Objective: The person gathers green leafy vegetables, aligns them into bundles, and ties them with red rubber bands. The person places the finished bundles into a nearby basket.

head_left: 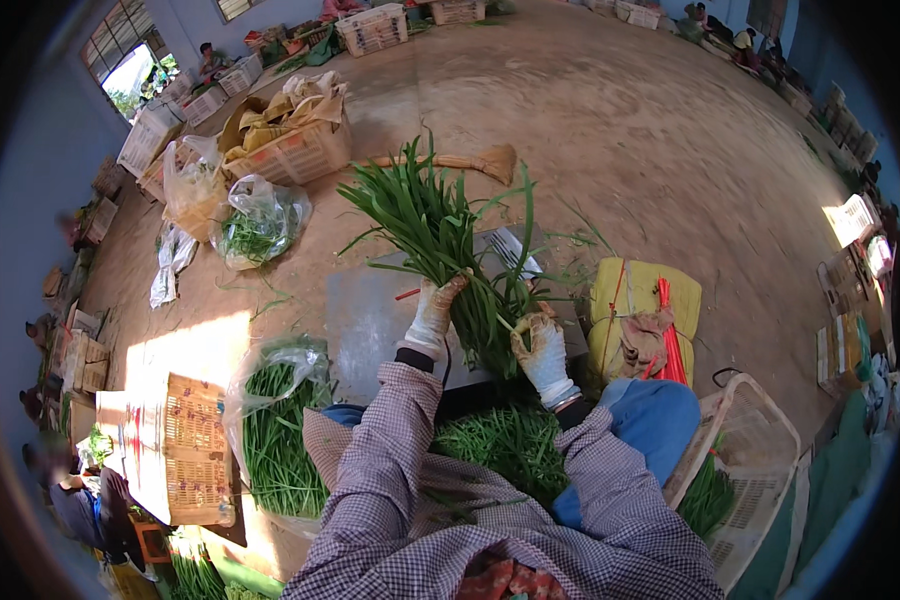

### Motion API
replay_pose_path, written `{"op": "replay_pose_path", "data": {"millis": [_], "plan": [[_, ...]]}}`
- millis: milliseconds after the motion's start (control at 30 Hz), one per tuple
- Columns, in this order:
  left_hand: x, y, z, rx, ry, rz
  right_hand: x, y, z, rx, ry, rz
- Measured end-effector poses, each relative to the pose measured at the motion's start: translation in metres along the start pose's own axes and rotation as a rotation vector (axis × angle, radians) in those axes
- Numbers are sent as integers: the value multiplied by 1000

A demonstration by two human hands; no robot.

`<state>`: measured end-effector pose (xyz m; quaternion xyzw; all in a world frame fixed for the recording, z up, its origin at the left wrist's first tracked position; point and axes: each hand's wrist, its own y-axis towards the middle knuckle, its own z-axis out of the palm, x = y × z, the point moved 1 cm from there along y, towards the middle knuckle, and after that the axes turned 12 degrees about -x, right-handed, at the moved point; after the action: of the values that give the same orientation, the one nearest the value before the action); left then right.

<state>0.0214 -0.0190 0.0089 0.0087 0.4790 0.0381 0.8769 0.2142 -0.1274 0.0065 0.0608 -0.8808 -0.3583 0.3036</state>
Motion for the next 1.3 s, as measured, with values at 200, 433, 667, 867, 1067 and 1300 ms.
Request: {"op": "replay_pose_path", "data": {"millis": [200, 433, 667, 867, 1067, 1300], "plan": [[-1, -2, -6, 7, -27, -33, -32, -73, -24, 996, -463, 137], [-10, -9, 18, 8, 70, -10, 55, 42, -88, 430, 638, 531], [-5, -11, 49, 231, 734, 274, 49, 140, -4, 320, 472, 106], [-82, -29, 53, 506, 1018, -42, 58, 141, -18, 118, 870, 269], [-75, -60, 40, 447, 873, 202, 45, 131, -25, 42, 665, 187], [-30, -122, 69, 180, 210, 102, 157, 59, -30, -72, 859, 359]]}}
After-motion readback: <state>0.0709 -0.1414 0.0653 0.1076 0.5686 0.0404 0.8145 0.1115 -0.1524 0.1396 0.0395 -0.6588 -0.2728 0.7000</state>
